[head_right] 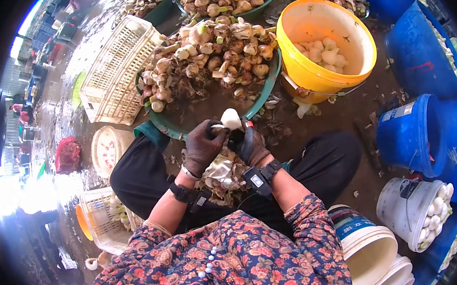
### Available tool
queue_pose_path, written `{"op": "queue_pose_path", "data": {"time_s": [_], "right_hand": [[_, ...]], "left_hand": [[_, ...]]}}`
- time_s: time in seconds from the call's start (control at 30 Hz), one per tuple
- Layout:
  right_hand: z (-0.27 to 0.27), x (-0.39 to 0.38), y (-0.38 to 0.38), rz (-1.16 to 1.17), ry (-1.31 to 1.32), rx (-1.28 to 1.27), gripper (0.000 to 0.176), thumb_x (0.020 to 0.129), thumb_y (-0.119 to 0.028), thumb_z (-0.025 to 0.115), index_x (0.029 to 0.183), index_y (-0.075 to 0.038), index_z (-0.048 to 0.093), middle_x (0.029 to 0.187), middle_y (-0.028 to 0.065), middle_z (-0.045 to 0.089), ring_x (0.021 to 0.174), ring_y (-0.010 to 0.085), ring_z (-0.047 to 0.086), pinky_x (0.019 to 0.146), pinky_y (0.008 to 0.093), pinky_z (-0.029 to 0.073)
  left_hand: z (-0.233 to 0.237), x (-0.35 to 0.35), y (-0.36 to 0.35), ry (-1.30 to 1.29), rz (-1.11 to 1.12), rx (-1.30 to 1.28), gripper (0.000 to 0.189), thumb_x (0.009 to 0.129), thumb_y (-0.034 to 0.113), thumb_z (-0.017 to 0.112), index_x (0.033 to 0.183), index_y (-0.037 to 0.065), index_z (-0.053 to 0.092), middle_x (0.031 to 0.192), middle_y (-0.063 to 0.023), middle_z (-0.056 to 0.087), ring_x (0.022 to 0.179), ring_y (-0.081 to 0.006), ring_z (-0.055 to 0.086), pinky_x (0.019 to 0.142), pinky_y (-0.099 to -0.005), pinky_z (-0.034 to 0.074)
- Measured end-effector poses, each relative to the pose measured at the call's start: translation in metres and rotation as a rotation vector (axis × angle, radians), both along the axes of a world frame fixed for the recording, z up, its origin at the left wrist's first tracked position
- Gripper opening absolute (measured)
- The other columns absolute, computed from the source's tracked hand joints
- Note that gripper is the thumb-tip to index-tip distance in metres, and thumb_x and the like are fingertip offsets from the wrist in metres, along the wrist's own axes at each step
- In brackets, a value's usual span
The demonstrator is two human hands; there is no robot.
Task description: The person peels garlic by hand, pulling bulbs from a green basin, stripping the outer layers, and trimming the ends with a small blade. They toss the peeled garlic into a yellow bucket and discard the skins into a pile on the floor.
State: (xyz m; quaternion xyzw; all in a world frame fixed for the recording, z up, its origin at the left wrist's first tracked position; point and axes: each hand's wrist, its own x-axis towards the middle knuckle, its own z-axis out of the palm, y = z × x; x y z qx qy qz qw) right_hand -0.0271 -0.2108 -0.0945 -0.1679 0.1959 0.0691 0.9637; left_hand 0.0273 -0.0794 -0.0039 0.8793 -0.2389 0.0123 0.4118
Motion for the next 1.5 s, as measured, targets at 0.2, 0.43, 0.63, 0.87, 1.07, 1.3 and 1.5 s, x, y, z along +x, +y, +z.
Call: {"op": "queue_pose_path", "data": {"time_s": [0.2, 0.43, 0.63, 0.87, 1.07, 1.3, 1.5], "right_hand": [[0.004, -0.002, -0.010, 0.104, -0.054, 0.380, 0.041, 0.091, -0.045, 0.046, 0.110, -0.011, 0.055, 0.082, 0.0027, 0.060, 0.070, 0.0170, 0.055, 0.063, 0.0299, 0.047], [0.035, 0.006, 0.012, -0.009, 0.057, 0.131, 0.043, 0.091, -0.046, 0.047, 0.112, -0.010, 0.055, 0.090, 0.0042, 0.062, 0.075, 0.0183, 0.058, 0.067, 0.0320, 0.049], [0.029, 0.006, 0.013, -0.103, 0.012, -0.025, 0.046, 0.093, -0.044, 0.044, 0.117, -0.006, 0.053, 0.102, 0.0087, 0.062, 0.086, 0.0204, 0.060, 0.077, 0.0349, 0.052], [0.020, 0.004, 0.011, -0.002, 0.011, -0.028, 0.047, 0.093, -0.047, 0.042, 0.117, -0.008, 0.054, 0.101, 0.0085, 0.062, 0.077, 0.0182, 0.058, 0.067, 0.0334, 0.050], [0.034, -0.003, -0.005, 0.192, -0.144, 0.409, 0.043, 0.091, -0.040, 0.040, 0.120, -0.010, 0.052, 0.102, 0.0074, 0.060, 0.067, 0.0188, 0.053, 0.057, 0.0304, 0.044], [0.051, 0.000, 0.001, 0.186, -0.018, -0.110, 0.041, 0.090, -0.040, 0.043, 0.117, -0.011, 0.055, 0.101, 0.0048, 0.063, 0.076, 0.0160, 0.059, 0.052, 0.0273, 0.045], [-0.004, 0.001, -0.013, 0.317, -0.456, -1.041, 0.046, 0.072, -0.005, 0.072, 0.114, -0.002, 0.052, 0.100, 0.0077, 0.061, 0.093, 0.0194, 0.059, 0.085, 0.0330, 0.046]], "left_hand": [[-0.015, 0.041, 0.048, 0.073, 0.334, 0.387, 0.016, 0.069, 0.015, 0.070, 0.080, 0.007, 0.061, 0.072, -0.0103, 0.063, 0.068, -0.0265, 0.064, 0.061, -0.0336, 0.050], [0.018, -0.003, 0.016, 0.108, 0.034, -0.004, 0.031, 0.069, 0.024, 0.078, 0.089, 0.005, 0.064, 0.079, -0.0076, 0.066, 0.072, -0.0171, 0.064, 0.066, -0.0276, 0.050], [0.005, -0.011, 0.004, 0.000, 0.072, -0.050, 0.024, 0.073, 0.022, 0.075, 0.085, 0.004, 0.066, 0.075, -0.0089, 0.066, 0.068, -0.0192, 0.065, 0.063, -0.0283, 0.050], [0.001, 0.002, 0.012, -0.004, 0.176, 0.048, 0.014, 0.074, 0.018, 0.070, 0.073, 0.006, 0.063, 0.068, -0.0102, 0.064, 0.062, -0.0210, 0.064, 0.057, -0.0302, 0.048], [0.001, 0.053, 0.072, 0.064, 0.364, 0.414, 0.023, 0.077, 0.028, 0.070, 0.073, 0.006, 0.062, 0.062, -0.0081, 0.062, 0.055, -0.0205, 0.060, 0.054, -0.0313, 0.047], [0.025, 0.016, 0.041, 0.950, -0.027, -0.463, 0.029, 0.083, 0.020, 0.067, 0.101, -0.001, 0.062, 0.085, -0.0034, 0.063, 0.073, -0.0086, 0.058, 0.064, -0.0225, 0.048], [0.015, -0.004, 0.019, 0.474, -0.206, -0.235, 0.036, 0.071, 0.009, 0.076, 0.103, 0.001, 0.061, 0.093, -0.0060, 0.064, 0.083, -0.0137, 0.061, 0.075, -0.0272, 0.050]]}}
